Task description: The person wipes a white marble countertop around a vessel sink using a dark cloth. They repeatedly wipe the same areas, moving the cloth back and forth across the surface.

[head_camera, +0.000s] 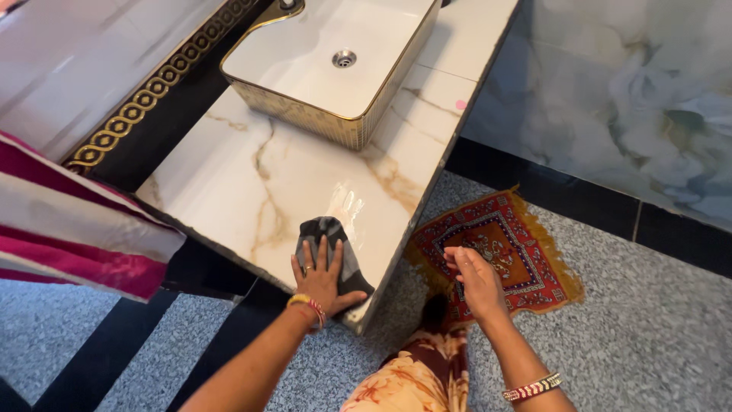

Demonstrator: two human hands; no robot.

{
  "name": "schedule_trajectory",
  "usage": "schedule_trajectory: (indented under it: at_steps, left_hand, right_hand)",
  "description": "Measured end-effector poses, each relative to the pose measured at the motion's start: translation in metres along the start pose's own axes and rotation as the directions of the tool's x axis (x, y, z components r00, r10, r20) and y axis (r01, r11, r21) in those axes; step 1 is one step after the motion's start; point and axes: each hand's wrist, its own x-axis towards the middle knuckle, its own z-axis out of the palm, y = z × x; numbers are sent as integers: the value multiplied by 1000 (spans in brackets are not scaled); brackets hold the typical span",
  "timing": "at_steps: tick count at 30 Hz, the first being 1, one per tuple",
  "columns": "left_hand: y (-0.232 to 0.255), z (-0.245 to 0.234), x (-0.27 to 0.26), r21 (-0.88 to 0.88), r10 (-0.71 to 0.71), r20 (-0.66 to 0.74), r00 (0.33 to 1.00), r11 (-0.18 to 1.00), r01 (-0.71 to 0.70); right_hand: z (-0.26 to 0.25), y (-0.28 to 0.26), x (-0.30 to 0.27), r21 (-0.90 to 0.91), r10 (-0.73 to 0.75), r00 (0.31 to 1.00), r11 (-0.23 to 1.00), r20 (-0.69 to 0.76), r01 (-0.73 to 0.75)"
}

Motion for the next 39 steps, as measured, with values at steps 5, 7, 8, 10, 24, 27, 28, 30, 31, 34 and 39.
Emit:
schedule_trajectory:
  at_steps: [5, 7, 8, 10, 24, 27, 28, 30, 31, 34, 39]
  left_hand:
    - [38, -9, 41, -101, -151, -58, 987, 984, 145]
    - [59, -12, 71, -160, -147, -234, 961, 981, 111]
    - [70, -15, 89, -186, -149, -324, 934, 978, 91]
    - [97, -22, 131, -203, -123, -473, 872, 979, 28]
    - [207, -127, 371, -249, -203, -385, 900, 962, 110]
    - [211, -126, 397, -277, -232, -423, 876, 953, 118]
    - [211, -124, 400, -283, -240, -433, 869, 951, 121]
    - [213, -122, 406, -285, -260, -448, 855, 948, 139]
    - [214, -122, 407, -276, -265, -447, 854, 949, 151]
    - [220, -124, 408, -248, -285, -424, 860, 949, 192]
    - [230, -143, 446, -187, -219, -422, 879, 971, 152]
  right_hand:
    - [0, 1, 66, -204, -159, 985, 964, 65, 169]
    - [-2, -9, 98, -281, -199, 974, 933, 110, 223]
    - [-5, -16, 115, -304, -178, 975, 929, 135, 211]
    - [-14, -32, 154, -348, -160, 971, 913, 179, 214]
    - [-88, -91, 378, -562, -477, 777, 540, 410, 627]
    - [-98, -87, 421, -546, -437, 690, 422, 577, 724]
    - [-101, -85, 429, -533, -422, 651, 374, 631, 759]
    - [-108, -83, 445, -491, -387, 557, 263, 735, 831]
    - [-112, -84, 450, -454, -388, 546, 307, 743, 836]
    - [-122, -89, 459, -334, -385, 476, 382, 790, 862]
    - [-138, -100, 486, -172, -313, 311, 402, 897, 899]
